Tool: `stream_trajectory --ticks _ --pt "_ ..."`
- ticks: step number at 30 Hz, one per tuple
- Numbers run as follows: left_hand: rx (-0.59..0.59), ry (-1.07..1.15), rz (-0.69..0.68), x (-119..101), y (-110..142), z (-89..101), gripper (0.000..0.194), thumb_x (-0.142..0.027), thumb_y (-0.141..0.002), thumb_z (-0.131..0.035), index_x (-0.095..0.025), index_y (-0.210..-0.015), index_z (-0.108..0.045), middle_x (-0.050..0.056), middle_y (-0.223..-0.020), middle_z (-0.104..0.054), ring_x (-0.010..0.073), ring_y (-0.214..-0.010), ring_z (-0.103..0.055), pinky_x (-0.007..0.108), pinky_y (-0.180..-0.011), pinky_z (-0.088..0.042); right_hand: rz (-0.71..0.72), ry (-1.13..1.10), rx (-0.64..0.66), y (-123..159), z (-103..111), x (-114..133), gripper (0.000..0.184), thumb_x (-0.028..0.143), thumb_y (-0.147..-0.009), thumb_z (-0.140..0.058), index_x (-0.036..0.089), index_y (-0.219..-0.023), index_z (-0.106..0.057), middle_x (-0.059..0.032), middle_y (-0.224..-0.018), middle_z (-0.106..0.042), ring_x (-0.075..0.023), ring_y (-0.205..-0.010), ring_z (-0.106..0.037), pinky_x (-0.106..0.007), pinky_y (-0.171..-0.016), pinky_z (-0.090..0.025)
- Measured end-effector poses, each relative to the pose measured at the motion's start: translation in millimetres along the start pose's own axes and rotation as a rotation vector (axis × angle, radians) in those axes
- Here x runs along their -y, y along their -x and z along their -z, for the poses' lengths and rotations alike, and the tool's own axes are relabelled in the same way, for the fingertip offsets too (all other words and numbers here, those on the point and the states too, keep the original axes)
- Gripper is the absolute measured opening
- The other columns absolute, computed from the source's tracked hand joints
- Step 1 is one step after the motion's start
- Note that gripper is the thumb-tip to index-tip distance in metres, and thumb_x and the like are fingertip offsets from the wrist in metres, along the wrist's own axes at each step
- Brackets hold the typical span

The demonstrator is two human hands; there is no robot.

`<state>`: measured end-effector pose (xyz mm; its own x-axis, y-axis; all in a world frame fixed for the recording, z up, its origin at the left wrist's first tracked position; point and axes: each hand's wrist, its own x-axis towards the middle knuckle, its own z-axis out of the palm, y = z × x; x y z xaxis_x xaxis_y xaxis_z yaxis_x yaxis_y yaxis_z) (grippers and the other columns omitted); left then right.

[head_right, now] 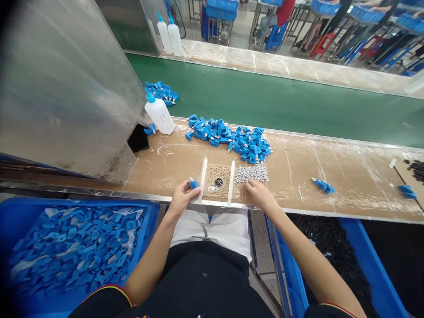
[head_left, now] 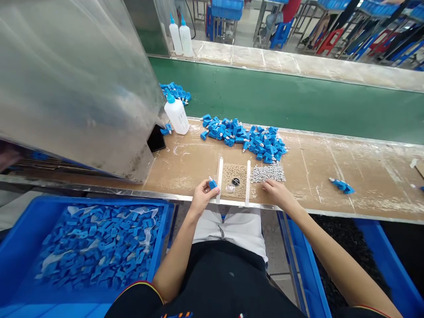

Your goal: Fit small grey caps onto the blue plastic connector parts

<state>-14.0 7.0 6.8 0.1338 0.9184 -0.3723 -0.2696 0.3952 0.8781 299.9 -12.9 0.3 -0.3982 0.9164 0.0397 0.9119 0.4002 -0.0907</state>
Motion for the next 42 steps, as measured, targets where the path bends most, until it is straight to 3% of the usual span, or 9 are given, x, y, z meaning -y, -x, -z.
stream_trajectory --ticks 3,6,9,12,22,29,34,39,42 --pt "0.005 0.025 -0.011 1.4 -2.9 0.2 0.053 -0.044 -0.051 -0.093 -0.017 -0.086 -0.065 -0.003 -0.075 -0.065 0.0118 -0.07 -0.062 0.027 -0.071 -0.058 -0.056 -0.095 -0.021 0.6 1.4 3.5 0.023 0.01 -0.095 -0.047 0.021 -0.089 -0.066 -0.0072 -0.087 -0.066 -0.0193 -0.079 -0.062 -0.028 -0.072 -0.046" --pt "0.003 0.05 -0.02 3.1 -4.8 0.2 0.053 -0.049 -0.054 -0.092 -0.016 -0.088 -0.067 -0.001 -0.078 -0.066 0.0116 -0.069 -0.063 0.026 -0.069 -0.058 -0.206 -0.23 -0.151 4.8 -0.9 11.5 0.023 0.015 -0.097 -0.044 0.023 -0.096 -0.066 -0.0071 -0.091 -0.069 -0.0201 -0.083 -0.065 -0.03 -0.074 -0.049" --pt "0.003 0.057 -0.027 4.0 -5.1 -1.0 0.054 -0.054 -0.056 -0.09 -0.015 -0.087 -0.069 0.0 -0.076 -0.067 0.0106 -0.066 -0.062 0.025 -0.065 -0.057 -0.362 -0.313 -0.263 10.5 -7.5 21.3 0.016 0.026 -0.097 -0.049 0.022 -0.092 -0.064 -0.0078 -0.088 -0.068 -0.021 -0.076 -0.064 -0.031 -0.069 -0.05" --pt "0.008 0.044 -0.048 3.0 -4.8 -3.4 0.055 -0.055 -0.054 -0.091 -0.014 -0.084 -0.071 0.0 -0.072 -0.067 0.0096 -0.064 -0.06 0.022 -0.061 -0.054 -0.4 -0.334 -0.269 9.8 -13.0 27.0 0.012 0.03 -0.093 -0.055 0.021 -0.089 -0.062 -0.008 -0.085 -0.067 -0.0214 -0.073 -0.062 -0.033 -0.068 -0.051" --pt "0.012 0.029 -0.059 1.6 -6.1 -3.8 0.049 -0.052 -0.056 -0.091 -0.015 -0.082 -0.071 -0.001 -0.07 -0.065 0.0088 -0.062 -0.058 0.02 -0.058 -0.052 -0.304 -0.25 0.128 -6.6 10.3 10.3 0.016 0.017 -0.092 -0.049 0.02 -0.093 -0.064 -0.0067 -0.088 -0.07 -0.0188 -0.08 -0.064 -0.028 -0.075 -0.047" --pt "0.015 0.027 -0.069 3.9 -4.5 -2.7 0.049 -0.053 -0.057 -0.09 -0.015 -0.082 -0.069 -0.001 -0.074 -0.065 0.0095 -0.064 -0.059 0.022 -0.06 -0.053 -0.24 -0.196 0.201 -21.0 19.5 5.8 0.011 0.015 -0.083 -0.057 0.02 -0.074 -0.06 -0.0056 -0.074 -0.066 -0.0172 -0.068 -0.059 -0.026 -0.066 -0.039" --pt "0.012 0.04 -0.078 6.0 -4.2 -2.5 0.05 -0.055 -0.058 -0.089 -0.016 -0.081 -0.069 -0.001 -0.071 -0.063 0.0095 -0.063 -0.058 0.022 -0.059 -0.053 -0.141 -0.18 0.172 -18.2 11.8 21.2 0.013 0.014 -0.086 -0.054 0.021 -0.076 -0.058 -0.0044 -0.074 -0.064 -0.0165 -0.065 -0.058 -0.026 -0.064 -0.041" --pt "0.029 0.035 -0.098 7.9 -5.5 -2.8 0.046 -0.053 -0.062 -0.087 -0.015 -0.079 -0.067 -0.001 -0.07 -0.062 0.0092 -0.062 -0.057 0.022 -0.06 -0.052 -0.002 -0.157 -0.123 -11.4 -8.5 43.6 0.02 0.016 -0.094 -0.044 0.022 -0.078 -0.056 -0.0072 -0.078 -0.064 -0.0197 -0.073 -0.06 -0.03 -0.07 -0.046" --pt "0.031 0.043 -0.099 7.9 -6.4 -3.1 0.046 -0.052 -0.063 -0.087 -0.015 -0.079 -0.066 -0.002 -0.07 -0.062 0.009 -0.062 -0.057 0.022 -0.06 -0.051 0.024 -0.159 -0.145 -10.6 -11.5 46.5 0.022 0.018 -0.096 -0.041 0.023 -0.08 -0.056 -0.0077 -0.08 -0.064 -0.0209 -0.076 -0.06 -0.031 -0.072 -0.048"
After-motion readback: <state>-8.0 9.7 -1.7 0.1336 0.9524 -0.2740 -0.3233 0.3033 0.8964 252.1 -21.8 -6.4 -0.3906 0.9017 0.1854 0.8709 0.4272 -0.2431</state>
